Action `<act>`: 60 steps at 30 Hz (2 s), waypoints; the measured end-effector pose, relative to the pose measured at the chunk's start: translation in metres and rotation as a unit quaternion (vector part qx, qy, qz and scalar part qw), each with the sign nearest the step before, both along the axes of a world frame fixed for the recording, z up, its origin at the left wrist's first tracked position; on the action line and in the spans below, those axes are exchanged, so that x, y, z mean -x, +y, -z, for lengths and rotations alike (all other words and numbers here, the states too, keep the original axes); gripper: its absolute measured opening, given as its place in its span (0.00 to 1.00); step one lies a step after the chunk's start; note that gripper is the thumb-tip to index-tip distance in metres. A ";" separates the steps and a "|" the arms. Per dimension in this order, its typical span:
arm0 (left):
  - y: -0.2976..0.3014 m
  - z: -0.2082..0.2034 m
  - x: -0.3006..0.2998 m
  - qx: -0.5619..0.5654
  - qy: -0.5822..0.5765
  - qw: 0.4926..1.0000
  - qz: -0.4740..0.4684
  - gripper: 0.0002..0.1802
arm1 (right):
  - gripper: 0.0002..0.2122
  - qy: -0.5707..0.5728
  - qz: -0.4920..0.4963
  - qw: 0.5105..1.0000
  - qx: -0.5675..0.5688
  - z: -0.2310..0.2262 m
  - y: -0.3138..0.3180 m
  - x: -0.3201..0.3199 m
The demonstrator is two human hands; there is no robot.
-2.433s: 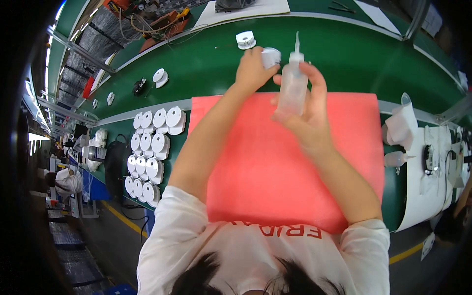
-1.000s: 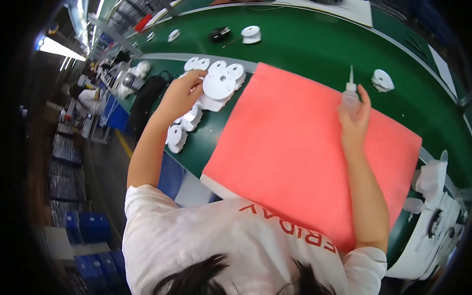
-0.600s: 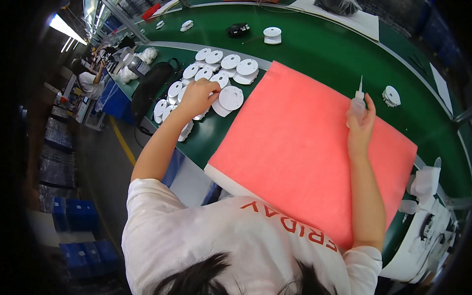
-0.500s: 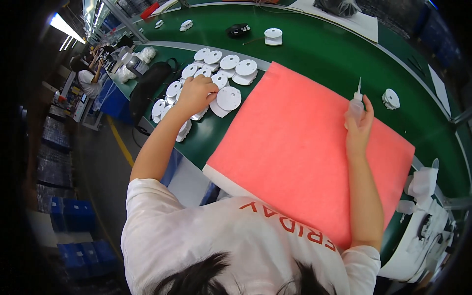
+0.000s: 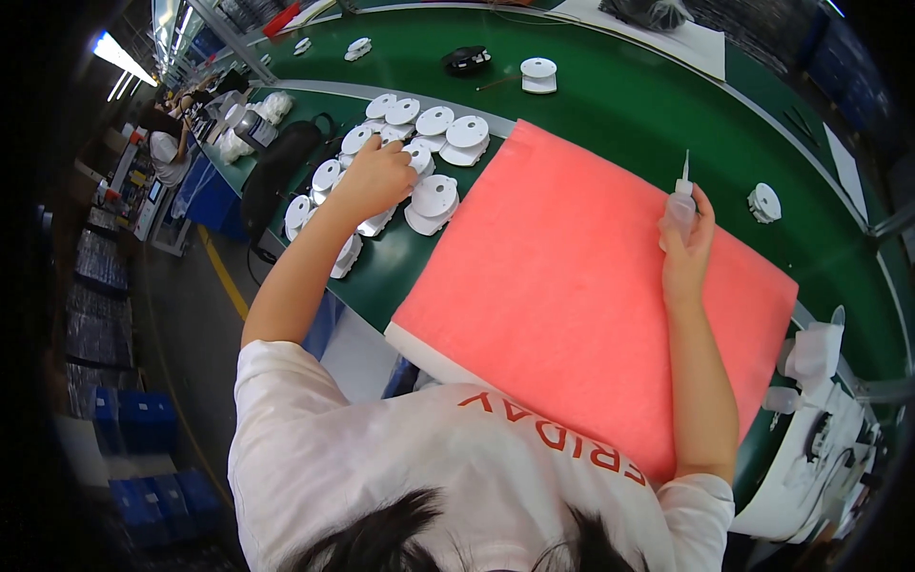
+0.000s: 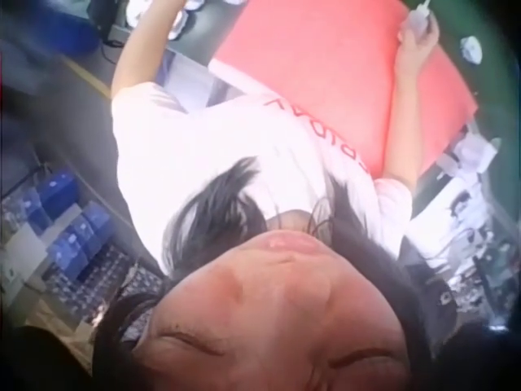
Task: Assembling small electronic components by applying liquid from a squeeze bottle and organizing them on a tray.
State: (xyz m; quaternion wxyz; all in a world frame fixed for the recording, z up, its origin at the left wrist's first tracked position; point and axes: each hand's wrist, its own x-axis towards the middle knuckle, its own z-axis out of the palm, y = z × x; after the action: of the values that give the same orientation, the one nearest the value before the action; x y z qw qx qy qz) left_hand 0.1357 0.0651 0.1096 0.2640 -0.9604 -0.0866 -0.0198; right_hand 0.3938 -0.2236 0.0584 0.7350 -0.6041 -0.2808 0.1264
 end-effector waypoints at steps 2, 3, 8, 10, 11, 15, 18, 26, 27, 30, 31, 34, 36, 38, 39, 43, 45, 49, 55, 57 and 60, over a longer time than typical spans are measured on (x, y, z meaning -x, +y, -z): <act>-0.008 -0.003 0.004 0.019 0.001 0.998 -0.059 0.08 | 0.25 -0.002 -0.002 1.000 0.009 0.001 0.000 0.000; -0.015 -0.005 0.007 0.038 0.001 0.992 -0.122 0.16 | 0.25 -0.002 -0.002 1.000 0.009 0.001 0.001 0.001; -0.051 -0.005 0.006 0.190 -0.063 0.966 -0.163 0.31 | 0.26 0.002 -0.014 1.000 0.028 0.005 0.000 -0.003; -0.054 0.001 0.003 0.189 -0.083 0.966 -0.155 0.33 | 0.26 0.002 -0.013 1.000 0.028 0.004 0.000 -0.002; -0.053 0.003 0.000 0.190 -0.110 0.962 -0.165 0.33 | 0.26 0.001 -0.013 1.000 0.028 0.004 0.000 -0.001; -0.043 0.014 -0.005 0.218 -0.186 0.941 -0.181 0.33 | 0.26 0.004 -0.010 0.999 0.031 0.004 0.000 -0.001; -0.041 0.017 -0.007 0.213 -0.218 0.935 -0.184 0.31 | 0.26 0.003 -0.012 0.999 0.039 0.004 0.000 -0.001; -0.029 0.034 -0.016 0.199 -0.265 0.934 -0.136 0.28 | 0.26 0.002 -0.014 0.999 0.029 0.004 0.004 0.002; -0.029 0.034 -0.020 0.194 -0.263 0.936 -0.132 0.28 | 0.26 0.002 -0.011 1.000 0.029 0.005 0.004 0.001; -0.035 0.029 -0.030 0.189 -0.259 0.936 -0.142 0.27 | 0.26 -0.004 -0.007 0.999 0.033 0.005 0.004 0.000; -0.037 0.026 -0.038 0.190 -0.259 0.937 -0.137 0.27 | 0.26 -0.002 -0.009 0.999 0.036 0.004 0.004 0.001; -0.036 0.020 -0.078 0.109 -0.316 0.938 0.093 0.24 | 0.27 -0.007 -0.007 1.000 0.028 0.006 0.003 -0.004; -0.034 0.012 -0.123 0.184 -0.338 0.920 0.080 0.23 | 0.27 -0.014 -0.003 1.000 0.017 0.012 -0.001 -0.007; -0.024 0.011 -0.166 0.215 -0.337 0.916 0.016 0.23 | 0.28 -0.030 -0.009 0.999 0.009 0.013 -0.001 -0.009; -0.019 0.013 -0.189 0.249 -0.333 0.908 -0.048 0.23 | 0.28 -0.034 0.000 0.999 0.008 0.013 -0.003 -0.009; 0.001 0.023 -0.259 0.284 -0.237 0.912 -0.175 0.24 | 0.28 -0.068 0.015 0.997 0.015 0.011 -0.004 -0.007; 0.002 0.031 -0.279 0.292 -0.150 0.915 -0.233 0.18 | 0.28 -0.064 -0.005 0.998 -0.003 0.015 -0.005 -0.011; 0.000 0.037 -0.305 0.327 -0.138 0.893 -0.276 0.13 | 0.29 -0.028 -0.008 0.999 0.032 0.013 -0.007 -0.015; -0.016 0.010 -0.283 0.267 -0.134 0.942 -0.153 0.09 | 0.29 -0.041 0.003 0.999 0.008 0.015 0.000 -0.016; -0.020 -0.003 -0.262 0.212 -0.121 0.968 -0.064 0.10 | 0.28 -0.014 -0.009 1.000 0.018 0.009 0.001 -0.014; -0.038 -0.035 -0.206 0.227 -0.114 0.967 -0.004 0.08 | 0.27 -0.005 0.004 1.000 0.015 0.009 0.000 -0.015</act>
State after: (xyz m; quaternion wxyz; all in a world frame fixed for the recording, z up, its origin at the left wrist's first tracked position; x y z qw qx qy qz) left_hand 0.3414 0.0273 0.1443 0.0273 -0.9863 -0.1219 -0.1076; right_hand 0.4091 -0.2238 0.0494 0.7251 -0.6164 -0.2804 0.1247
